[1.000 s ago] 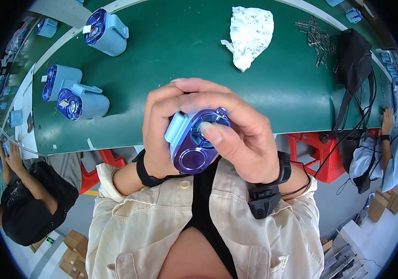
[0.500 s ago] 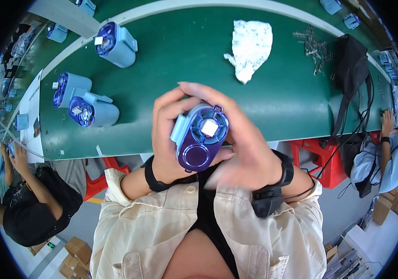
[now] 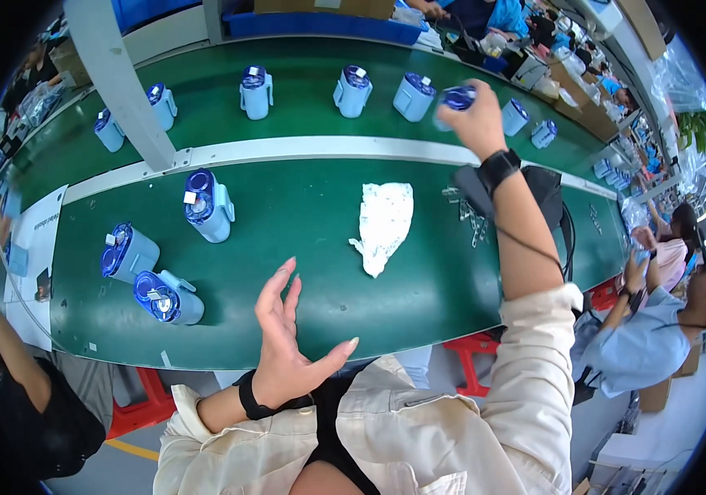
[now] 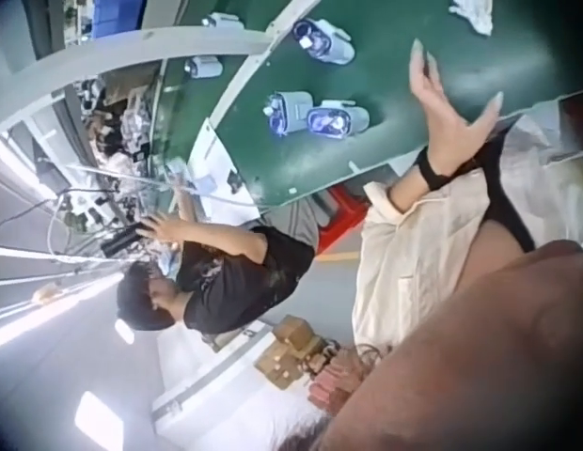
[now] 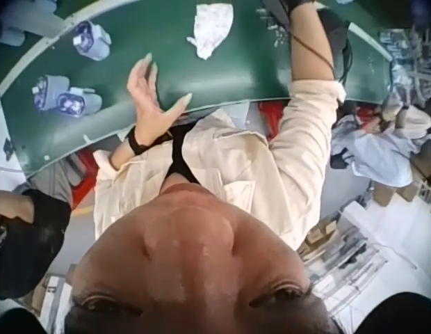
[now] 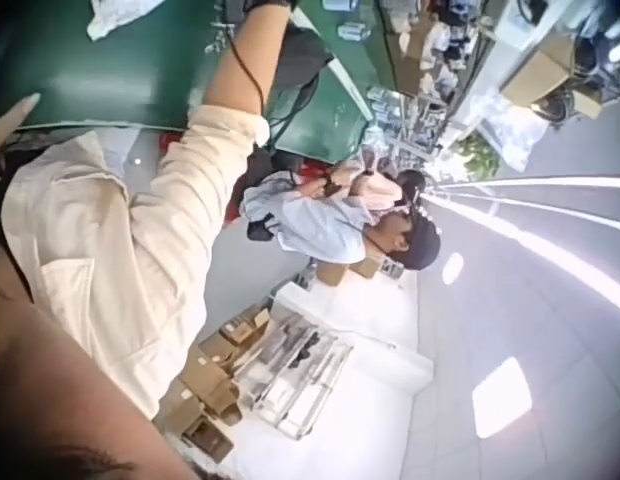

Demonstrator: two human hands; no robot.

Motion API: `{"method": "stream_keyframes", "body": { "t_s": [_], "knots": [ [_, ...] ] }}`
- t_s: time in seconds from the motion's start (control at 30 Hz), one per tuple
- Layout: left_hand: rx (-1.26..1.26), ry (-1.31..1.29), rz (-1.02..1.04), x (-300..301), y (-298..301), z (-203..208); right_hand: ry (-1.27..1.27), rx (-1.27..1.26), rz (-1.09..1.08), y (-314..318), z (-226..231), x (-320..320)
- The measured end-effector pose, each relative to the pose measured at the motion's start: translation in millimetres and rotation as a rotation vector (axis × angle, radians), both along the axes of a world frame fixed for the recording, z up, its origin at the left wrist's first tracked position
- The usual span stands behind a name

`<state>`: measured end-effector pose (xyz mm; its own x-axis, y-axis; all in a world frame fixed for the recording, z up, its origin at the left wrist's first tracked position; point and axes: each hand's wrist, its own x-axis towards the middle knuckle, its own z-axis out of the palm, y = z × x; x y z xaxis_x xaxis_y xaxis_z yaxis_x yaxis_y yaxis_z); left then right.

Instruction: The person picks up a blue device from the conveyor belt, peels a small white sticker from its top surface by hand, and places it back on the belt, repeating this for several devices.

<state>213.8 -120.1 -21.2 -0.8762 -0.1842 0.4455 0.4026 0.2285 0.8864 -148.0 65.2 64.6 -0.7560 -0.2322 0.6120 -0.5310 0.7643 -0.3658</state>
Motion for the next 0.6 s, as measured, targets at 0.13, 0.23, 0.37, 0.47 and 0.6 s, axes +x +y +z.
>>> {"method": "stream_keyframes", "body": {
  "t_s": [0.13,0.23,0.37,0.47,0.6],
  "knots": [
    [0.019,-0.011,0.007,-1,1,-5,-0.190,0.029,-0.182,36,-35,-90],
    [0.003,-0.013,0.004,0,1,-7,-0.371,0.112,-0.183,56,-63,-124],
    [0.000,-0.051,-0.014,2,1,-2,-0.120,0.313,-0.198,41,-44,-143],
    [-0.005,-0.056,0.009,7,0,-4,-0.243,0.292,-0.133,-38,-13,-64],
    [0.010,-0.042,-0.016,4,2,-4,-0.251,0.437,-0.120,-29,-25,-62]
  ]
}}
